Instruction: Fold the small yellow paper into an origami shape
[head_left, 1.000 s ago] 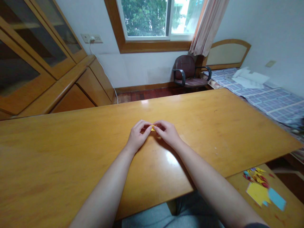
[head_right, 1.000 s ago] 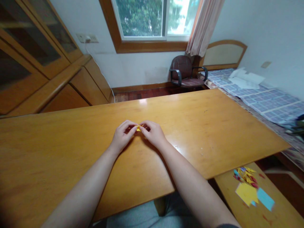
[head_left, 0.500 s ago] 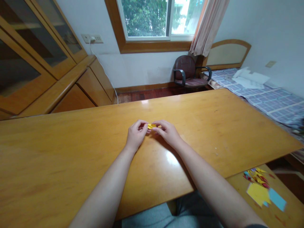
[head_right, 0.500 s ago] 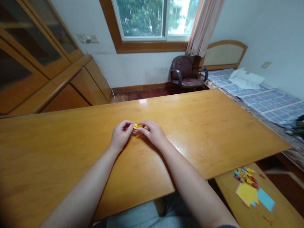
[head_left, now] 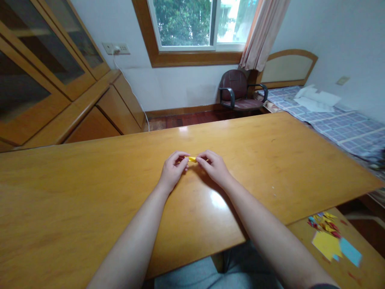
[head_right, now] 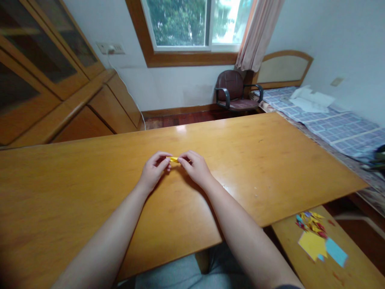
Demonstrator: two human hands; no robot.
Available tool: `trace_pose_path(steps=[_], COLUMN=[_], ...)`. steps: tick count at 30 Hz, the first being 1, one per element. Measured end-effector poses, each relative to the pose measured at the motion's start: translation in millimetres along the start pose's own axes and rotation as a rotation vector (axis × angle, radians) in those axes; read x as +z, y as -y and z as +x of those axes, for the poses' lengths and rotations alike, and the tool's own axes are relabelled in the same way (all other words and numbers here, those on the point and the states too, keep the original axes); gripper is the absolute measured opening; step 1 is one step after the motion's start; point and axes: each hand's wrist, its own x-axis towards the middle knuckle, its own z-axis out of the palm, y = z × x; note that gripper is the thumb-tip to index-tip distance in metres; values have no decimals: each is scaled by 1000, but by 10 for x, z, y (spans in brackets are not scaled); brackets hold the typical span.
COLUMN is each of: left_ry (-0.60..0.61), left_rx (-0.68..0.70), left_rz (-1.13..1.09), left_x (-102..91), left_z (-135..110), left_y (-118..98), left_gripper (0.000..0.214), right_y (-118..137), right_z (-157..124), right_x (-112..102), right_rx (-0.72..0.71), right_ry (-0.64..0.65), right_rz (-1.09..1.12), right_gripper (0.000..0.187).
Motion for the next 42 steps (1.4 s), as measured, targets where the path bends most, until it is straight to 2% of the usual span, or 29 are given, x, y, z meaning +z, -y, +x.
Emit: trace_pose_path(steps=[3, 5, 9, 12, 16, 20, 31, 36, 42], left_ry=[10, 29, 99, 126, 137, 98, -13, -45, -42], left_rx=[142, 180, 181, 136, 20, -51, -77, 40, 313], left_rz=[63, 59, -7, -71, -177, -222, -247, -148, 207], left_x=[-20, -31, -26, -2, 25, 34, 22, 20, -21], left_z=[6, 4, -16, -32, -44, -40, -5, 0, -12], left_y=[-18, -23, -19, -14, -22, -39, -29, -25, -46], left_gripper=[15, 15, 13, 13, 19, 21, 26, 20, 10], right_y=[-4, -8, 6, 28, 33, 20, -14, -37, -53], right_z=[4, 6, 15, 20, 19, 19, 3, 3, 25], right_x=[-9, -11, -17, -23, -21, -4, -1, 6, 22], right_rx=[96, 162, 286, 325, 350, 364, 274, 283, 325], right_ry=[-2, 6, 39, 55, 63, 64, 47, 18, -28], right_rz=[103, 207, 427, 525, 597, 621, 643, 636, 614], right_gripper=[21, 23, 25, 24, 24, 25, 28, 26, 25])
